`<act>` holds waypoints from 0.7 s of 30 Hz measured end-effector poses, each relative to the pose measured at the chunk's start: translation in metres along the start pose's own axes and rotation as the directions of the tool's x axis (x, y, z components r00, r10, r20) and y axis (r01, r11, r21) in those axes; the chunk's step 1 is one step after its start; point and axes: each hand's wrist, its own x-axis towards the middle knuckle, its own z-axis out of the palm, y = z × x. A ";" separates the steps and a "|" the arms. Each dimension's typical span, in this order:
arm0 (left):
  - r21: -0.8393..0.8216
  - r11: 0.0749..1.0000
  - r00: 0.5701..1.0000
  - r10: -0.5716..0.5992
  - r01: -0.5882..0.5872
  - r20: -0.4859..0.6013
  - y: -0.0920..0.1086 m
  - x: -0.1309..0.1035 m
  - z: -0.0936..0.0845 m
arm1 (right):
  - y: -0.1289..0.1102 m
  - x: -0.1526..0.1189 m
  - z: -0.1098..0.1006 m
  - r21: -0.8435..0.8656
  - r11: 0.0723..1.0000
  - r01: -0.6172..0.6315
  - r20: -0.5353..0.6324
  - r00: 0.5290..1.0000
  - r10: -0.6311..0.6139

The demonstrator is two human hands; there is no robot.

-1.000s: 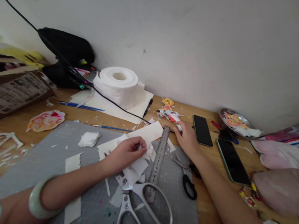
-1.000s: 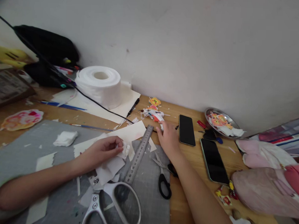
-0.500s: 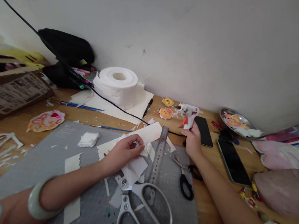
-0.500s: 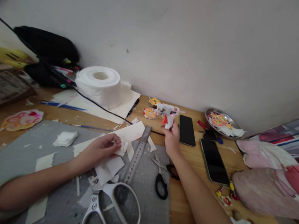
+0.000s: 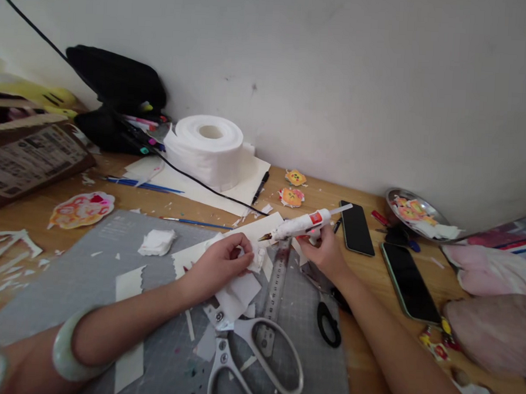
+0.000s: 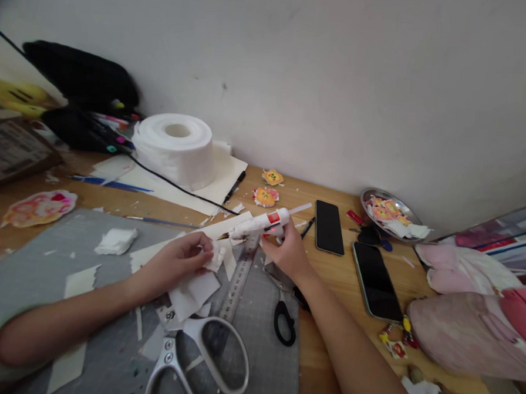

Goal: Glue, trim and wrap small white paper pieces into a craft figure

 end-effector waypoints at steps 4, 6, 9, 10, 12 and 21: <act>0.021 1.000 1.000 0.000 0.000 -0.016 0.001 0.000 0.000 | 0.000 0.001 0.002 -0.096 0.995 -0.008 -0.007 1.000 0.007; 0.040 0.999 1.000 0.004 -0.003 -0.026 0.002 0.000 0.000 | 0.001 0.001 0.003 -0.122 0.993 -0.003 -0.022 1.000 0.000; 0.062 0.998 0.999 0.007 -0.004 -0.040 0.002 0.000 0.000 | 0.004 0.001 0.004 -0.128 0.992 0.022 -0.030 0.999 -0.026; 0.062 0.998 0.999 0.008 -0.005 -0.042 0.002 -0.001 0.000 | 0.005 0.000 0.003 -0.125 0.992 0.026 -0.033 0.999 -0.030; 0.064 0.998 0.999 0.011 -0.008 -0.045 0.003 -0.001 0.000 | 0.005 0.000 0.003 -0.118 0.993 0.026 -0.038 0.999 -0.031; 0.072 0.997 0.999 -0.013 0.016 -0.034 0.007 -0.001 0.000 | 0.001 0.000 0.001 -0.220 0.973 0.063 -0.027 0.997 -0.070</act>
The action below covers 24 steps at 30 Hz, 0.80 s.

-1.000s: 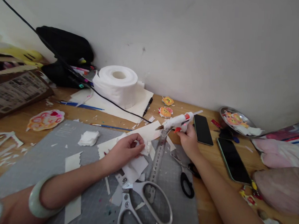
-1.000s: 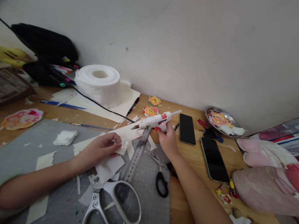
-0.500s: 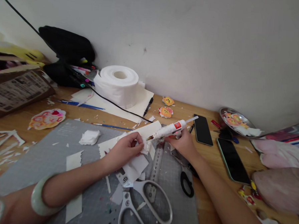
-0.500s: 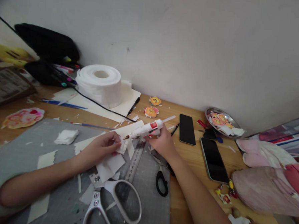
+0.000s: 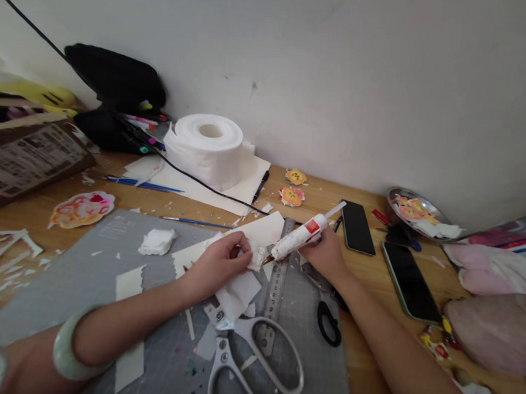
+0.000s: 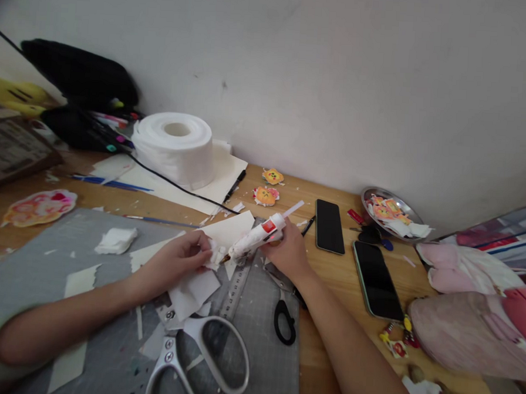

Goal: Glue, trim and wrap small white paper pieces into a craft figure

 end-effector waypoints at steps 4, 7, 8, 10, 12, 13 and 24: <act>0.013 1.000 1.000 -0.002 0.002 -0.005 0.000 0.000 -0.001 | 0.000 0.000 0.000 -0.031 0.999 0.017 0.010 1.000 -0.017; 0.012 1.000 1.000 -0.003 0.003 -0.005 -0.001 0.000 -0.001 | 0.003 -0.001 0.001 -0.043 0.998 0.035 0.010 0.999 -0.035; 0.007 1.000 1.000 -0.002 0.002 -0.002 -0.001 0.000 -0.001 | 0.003 -0.001 0.001 -0.041 0.998 0.039 0.013 0.999 -0.038; -0.002 1.000 1.000 0.001 -0.001 -0.005 -0.002 0.000 0.000 | 0.004 -0.001 0.002 -0.038 0.998 0.045 0.013 0.999 -0.045; -0.002 1.000 1.000 0.002 -0.002 -0.010 -0.002 0.001 0.000 | 0.005 -0.001 0.002 -0.042 0.998 0.056 0.014 0.998 -0.056; 0.000 1.000 1.000 0.001 -0.001 -0.013 -0.001 0.001 0.000 | 0.005 -0.001 0.002 -0.046 0.997 0.063 0.013 0.998 -0.062; -0.006 1.000 1.000 -0.012 0.011 -0.005 0.001 0.001 0.000 | 0.005 0.000 0.002 -0.047 0.994 0.101 0.034 0.994 -0.099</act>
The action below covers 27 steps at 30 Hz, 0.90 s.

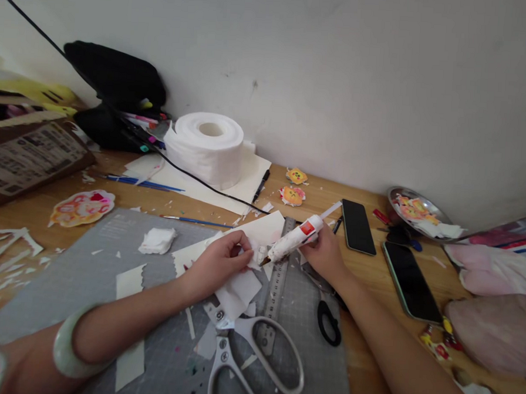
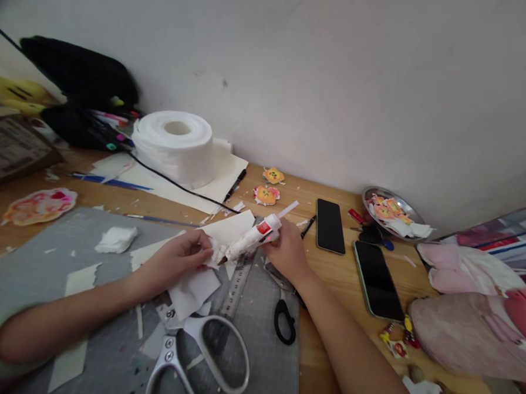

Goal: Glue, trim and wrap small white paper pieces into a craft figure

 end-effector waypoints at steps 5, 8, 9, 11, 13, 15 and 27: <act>-0.002 1.000 1.000 -0.004 0.004 0.009 -0.001 0.000 0.000 | 0.001 0.000 0.000 -0.021 0.999 0.033 -0.006 0.999 -0.033; 0.014 1.000 1.000 -0.001 0.001 0.010 -0.004 0.000 0.000 | 0.001 -0.001 0.000 -0.038 0.998 0.053 -0.017 0.998 -0.054; 0.013 1.000 1.000 0.001 -0.001 0.010 -0.004 0.001 0.000 | 0.002 -0.001 0.000 -0.041 0.998 0.057 -0.022 0.998 -0.058; 0.006 1.000 1.000 0.004 -0.004 0.008 -0.005 0.001 -0.001 | 0.002 -0.001 0.001 -0.043 0.997 0.066 -0.033 0.997 -0.068; 0.001 1.000 1.000 0.010 -0.010 0.005 -0.005 0.001 -0.001 | 0.002 -0.001 0.001 -0.041 0.996 0.077 -0.041 0.996 -0.079; -0.001 1.000 1.000 0.015 -0.015 0.005 -0.004 0.001 -0.001 | 0.002 0.000 0.001 -0.041 0.996 0.084 -0.052 0.995 -0.086; -0.016 1.000 1.000 0.010 -0.010 -0.006 -0.005 0.002 0.000 | 0.002 0.001 0.001 -0.054 0.997 0.048 -0.121 0.991 -0.054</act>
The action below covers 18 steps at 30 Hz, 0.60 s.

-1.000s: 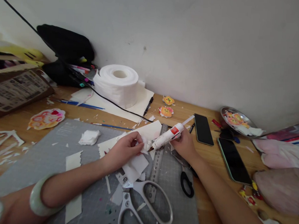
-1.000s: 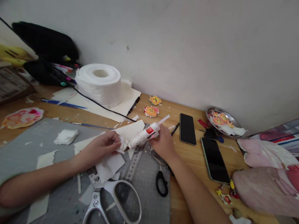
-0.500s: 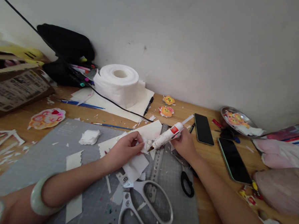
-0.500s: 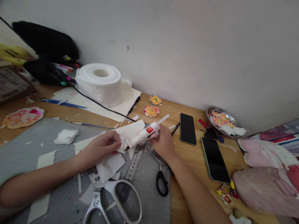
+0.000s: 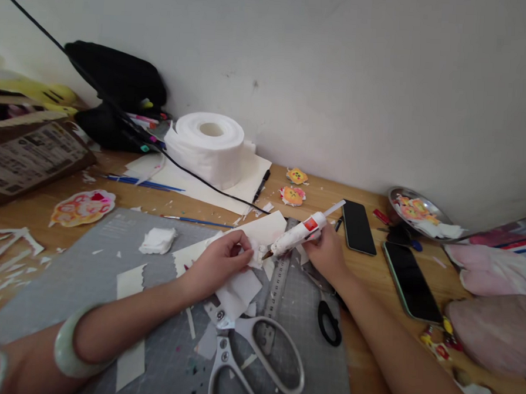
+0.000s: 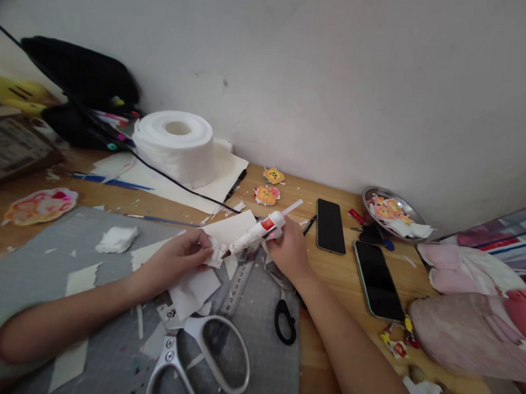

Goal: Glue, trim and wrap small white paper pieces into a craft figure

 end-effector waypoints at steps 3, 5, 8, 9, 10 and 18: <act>-0.001 1.000 1.000 -0.005 0.005 0.002 0.001 0.000 0.000 | -0.001 0.001 -0.001 -0.002 1.000 -0.020 -0.012 1.000 0.020; 0.004 1.000 1.000 -0.005 0.005 -0.005 0.001 0.000 0.000 | -0.002 0.001 -0.001 -0.001 1.000 -0.030 -0.016 0.999 0.030; 0.010 1.000 1.000 0.005 -0.005 -0.016 0.000 0.000 0.000 | -0.002 0.001 -0.001 0.002 0.999 -0.041 -0.020 0.999 0.041; 0.010 1.000 1.000 0.008 -0.008 -0.019 0.000 0.000 0.000 | -0.001 0.001 -0.001 0.003 0.999 -0.045 -0.022 0.999 0.045; 0.008 1.000 1.000 0.008 -0.008 -0.021 0.001 -0.001 0.000 | -0.001 0.000 -0.001 0.003 0.999 -0.049 -0.024 0.998 0.049; -0.011 1.000 1.000 -0.013 0.013 -0.021 0.004 -0.002 0.000 | 0.000 0.001 0.000 0.018 0.998 -0.056 -0.041 0.998 0.057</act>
